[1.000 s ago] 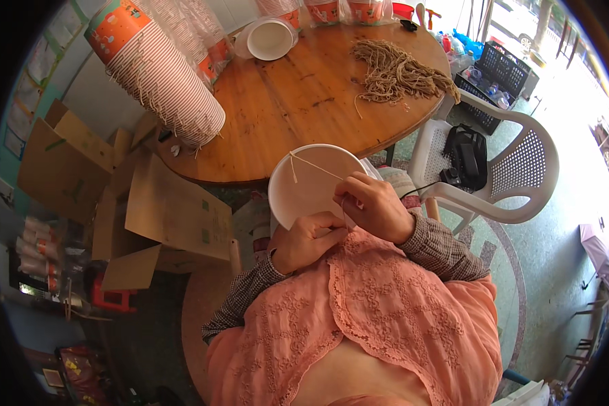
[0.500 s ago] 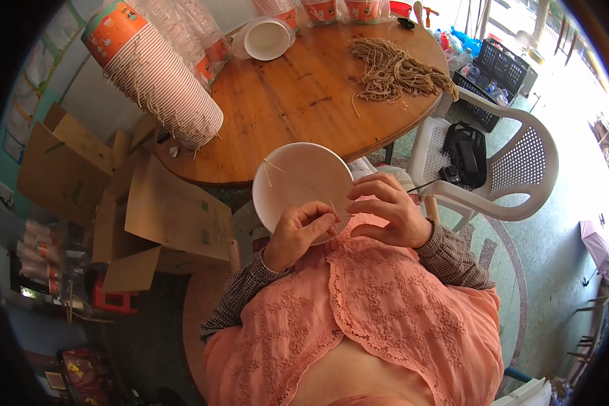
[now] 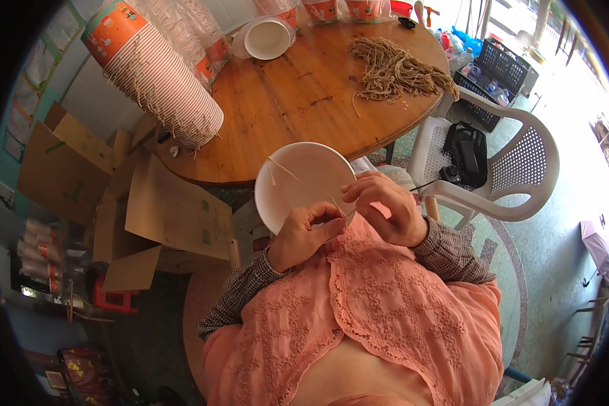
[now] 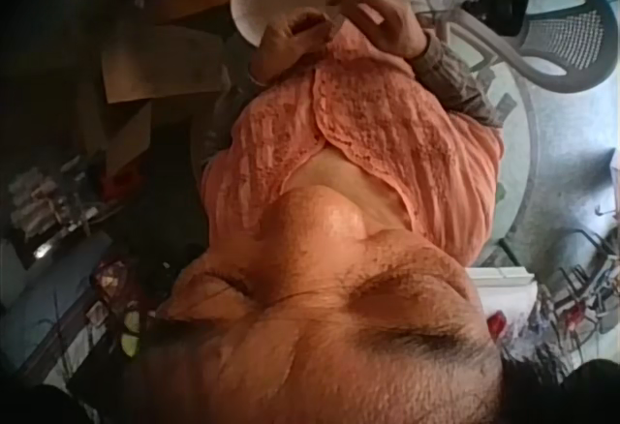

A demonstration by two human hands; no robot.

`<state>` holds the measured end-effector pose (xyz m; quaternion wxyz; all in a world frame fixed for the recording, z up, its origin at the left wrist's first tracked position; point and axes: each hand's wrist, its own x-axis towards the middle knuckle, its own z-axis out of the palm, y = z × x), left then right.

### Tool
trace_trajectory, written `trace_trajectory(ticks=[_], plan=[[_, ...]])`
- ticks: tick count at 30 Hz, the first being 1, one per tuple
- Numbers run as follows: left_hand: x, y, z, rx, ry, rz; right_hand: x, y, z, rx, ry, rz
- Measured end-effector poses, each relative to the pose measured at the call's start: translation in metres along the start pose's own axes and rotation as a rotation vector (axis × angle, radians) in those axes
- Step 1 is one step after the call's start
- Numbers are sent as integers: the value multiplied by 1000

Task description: Attaching string handles to paper buckets for packaging.

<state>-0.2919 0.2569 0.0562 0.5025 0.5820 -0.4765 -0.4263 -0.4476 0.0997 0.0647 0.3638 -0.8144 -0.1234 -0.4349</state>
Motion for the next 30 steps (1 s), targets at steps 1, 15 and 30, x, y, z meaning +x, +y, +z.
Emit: trace_trajectory(ticks=[1,15,30], plan=[[0,-1,-1,109,15,30,-1,1,-1,1,-2,0],[-9,12,-15,21,93,80,-30,-3,8,-306,-375,-2],[-8,19,-16,204,110,177,4,3,25,16,-124,53]])
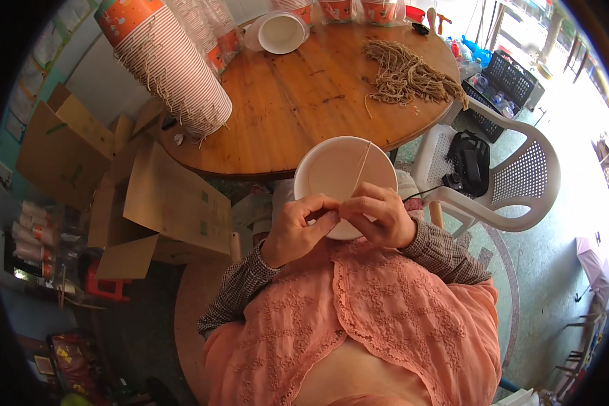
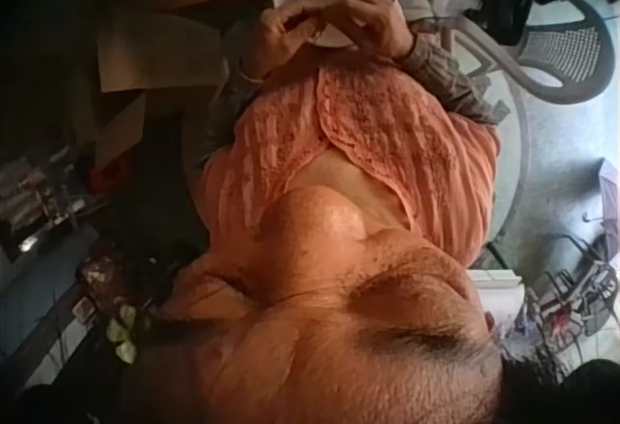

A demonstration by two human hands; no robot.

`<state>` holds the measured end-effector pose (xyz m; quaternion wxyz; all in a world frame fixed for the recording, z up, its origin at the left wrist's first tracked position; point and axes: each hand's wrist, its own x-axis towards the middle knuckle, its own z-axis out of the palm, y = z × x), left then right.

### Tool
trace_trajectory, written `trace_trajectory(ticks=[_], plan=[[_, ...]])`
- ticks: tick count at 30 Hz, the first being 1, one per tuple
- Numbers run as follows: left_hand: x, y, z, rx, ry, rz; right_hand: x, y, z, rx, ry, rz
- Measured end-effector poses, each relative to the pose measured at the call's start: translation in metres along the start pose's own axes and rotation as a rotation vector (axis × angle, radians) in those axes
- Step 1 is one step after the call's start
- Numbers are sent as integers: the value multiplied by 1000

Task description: Attaching string handles to paper buckets for packaging.

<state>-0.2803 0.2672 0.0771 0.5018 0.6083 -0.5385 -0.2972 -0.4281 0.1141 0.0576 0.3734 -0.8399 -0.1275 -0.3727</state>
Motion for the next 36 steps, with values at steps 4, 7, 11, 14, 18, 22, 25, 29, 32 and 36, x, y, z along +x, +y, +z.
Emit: trace_trajectory(ticks=[4,7,11,14,18,22,25,29,32,36], plan=[[0,-1,7,-80,-27,-6,4,-3,0,76,22,148],[-2,-7,6,-155,14,-40,4,0,0,67,79,302],[-2,0,5,-253,96,-67,1,-2,1,207,74,436],[-3,-2,6,-199,113,-21,2,-8,5,96,68,360],[-3,-5,10,-49,190,64,0,-9,10,83,101,358],[-1,-7,14,-56,256,38,-2,-10,15,62,126,326],[-2,-12,14,-125,296,59,-2,-12,18,72,136,276],[-1,-17,11,31,276,170,-2,-10,20,80,166,251],[1,-12,12,110,295,257,-5,-5,21,91,163,280],[1,-4,12,244,296,305,-6,-4,20,107,166,302]])
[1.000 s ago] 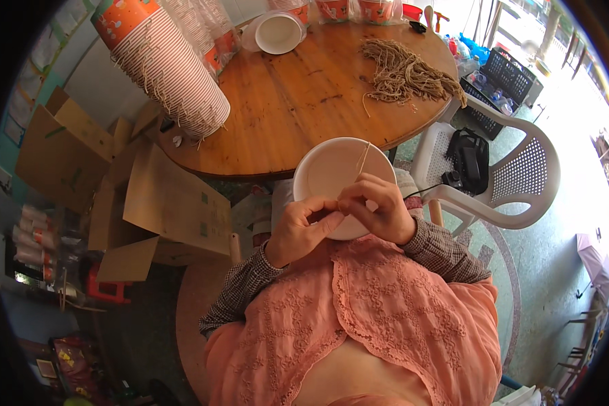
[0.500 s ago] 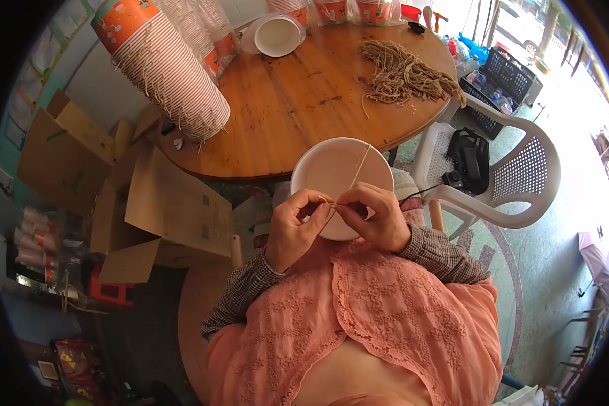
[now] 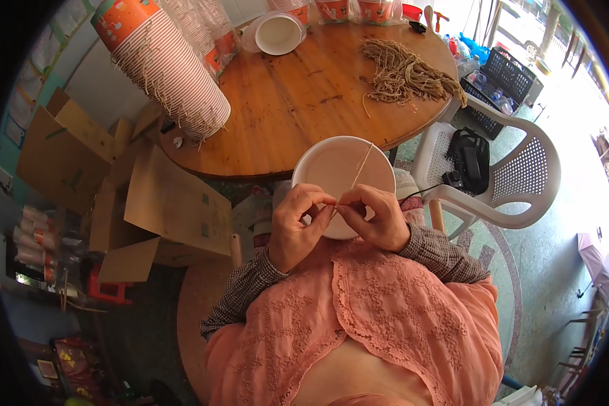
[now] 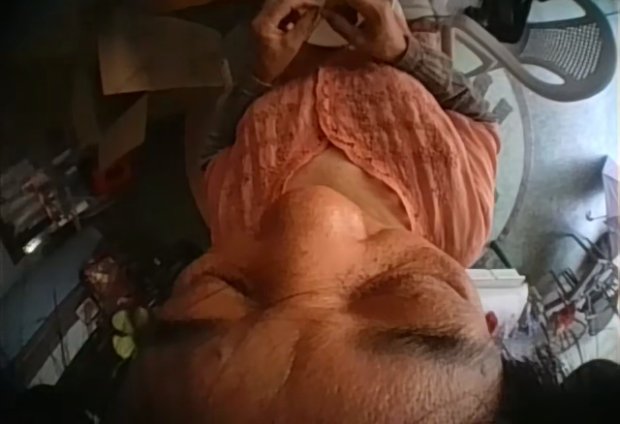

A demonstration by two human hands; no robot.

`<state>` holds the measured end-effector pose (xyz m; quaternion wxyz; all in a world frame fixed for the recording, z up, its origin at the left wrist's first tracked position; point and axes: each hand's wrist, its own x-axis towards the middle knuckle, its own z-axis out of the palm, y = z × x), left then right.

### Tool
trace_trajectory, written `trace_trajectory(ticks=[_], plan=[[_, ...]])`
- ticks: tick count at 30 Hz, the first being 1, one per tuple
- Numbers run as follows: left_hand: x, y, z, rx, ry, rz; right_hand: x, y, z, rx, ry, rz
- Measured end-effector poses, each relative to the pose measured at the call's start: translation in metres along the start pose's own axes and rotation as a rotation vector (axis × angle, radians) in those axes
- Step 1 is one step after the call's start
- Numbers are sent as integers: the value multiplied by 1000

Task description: Attaching string handles to paper buckets for packaging.

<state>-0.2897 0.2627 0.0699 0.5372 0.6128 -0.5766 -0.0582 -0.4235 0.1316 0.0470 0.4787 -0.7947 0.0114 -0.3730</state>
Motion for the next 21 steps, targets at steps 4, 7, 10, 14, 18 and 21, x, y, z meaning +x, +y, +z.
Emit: trace_trajectory(ticks=[4,7,10,14,18,21], plan=[[2,-2,-5,-45,-79,-75,2,-2,-2,-21,-8,19],[2,-10,-7,-243,-169,-208,4,-4,-5,-30,-36,29],[9,-10,-13,-506,-279,-428,6,-3,-5,-27,-55,19],[12,-13,-17,-670,-401,-633,8,-2,-8,-3,-91,29],[10,-19,-16,-989,-321,-811,4,3,-4,199,-60,154],[10,-14,-13,-1014,-230,-840,-1,4,-8,320,13,173]])
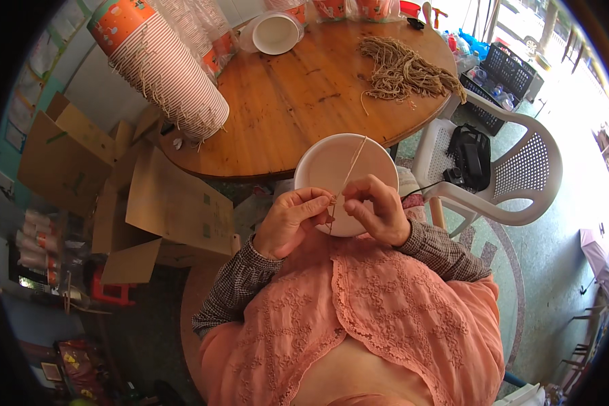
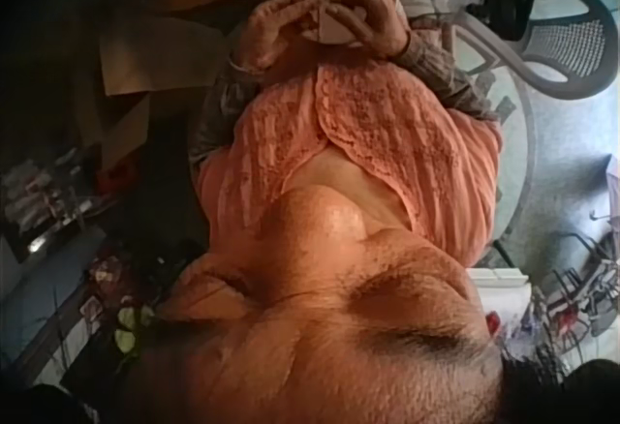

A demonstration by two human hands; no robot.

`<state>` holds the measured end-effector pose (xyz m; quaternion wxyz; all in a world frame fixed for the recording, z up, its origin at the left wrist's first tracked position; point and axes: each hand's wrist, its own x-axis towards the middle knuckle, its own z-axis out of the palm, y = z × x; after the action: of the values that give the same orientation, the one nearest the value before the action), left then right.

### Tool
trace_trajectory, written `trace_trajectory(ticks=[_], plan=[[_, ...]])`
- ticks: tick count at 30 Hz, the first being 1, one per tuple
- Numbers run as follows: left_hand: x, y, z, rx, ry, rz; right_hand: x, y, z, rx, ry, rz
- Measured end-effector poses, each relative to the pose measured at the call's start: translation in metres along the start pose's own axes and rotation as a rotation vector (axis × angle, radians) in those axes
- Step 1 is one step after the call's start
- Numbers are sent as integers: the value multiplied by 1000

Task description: Attaching string handles to paper buckets for packaging.

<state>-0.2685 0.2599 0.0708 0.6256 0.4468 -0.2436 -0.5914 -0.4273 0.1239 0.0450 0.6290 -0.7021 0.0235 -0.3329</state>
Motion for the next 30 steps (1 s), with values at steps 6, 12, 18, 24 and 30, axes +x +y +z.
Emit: trace_trajectory(ticks=[6,12,18,24,30], plan=[[-1,1,0,-45,-23,20,5,-6,3,-378,-30,-288],[-2,-5,-3,-2,-42,46,5,-3,-1,-523,22,-462],[-1,-5,0,100,13,31,7,-9,-11,-273,7,-58],[-1,-5,-1,58,2,26,3,-5,-22,-190,-20,-43],[0,-6,3,75,2,26,4,-9,-15,-491,-75,-331]])
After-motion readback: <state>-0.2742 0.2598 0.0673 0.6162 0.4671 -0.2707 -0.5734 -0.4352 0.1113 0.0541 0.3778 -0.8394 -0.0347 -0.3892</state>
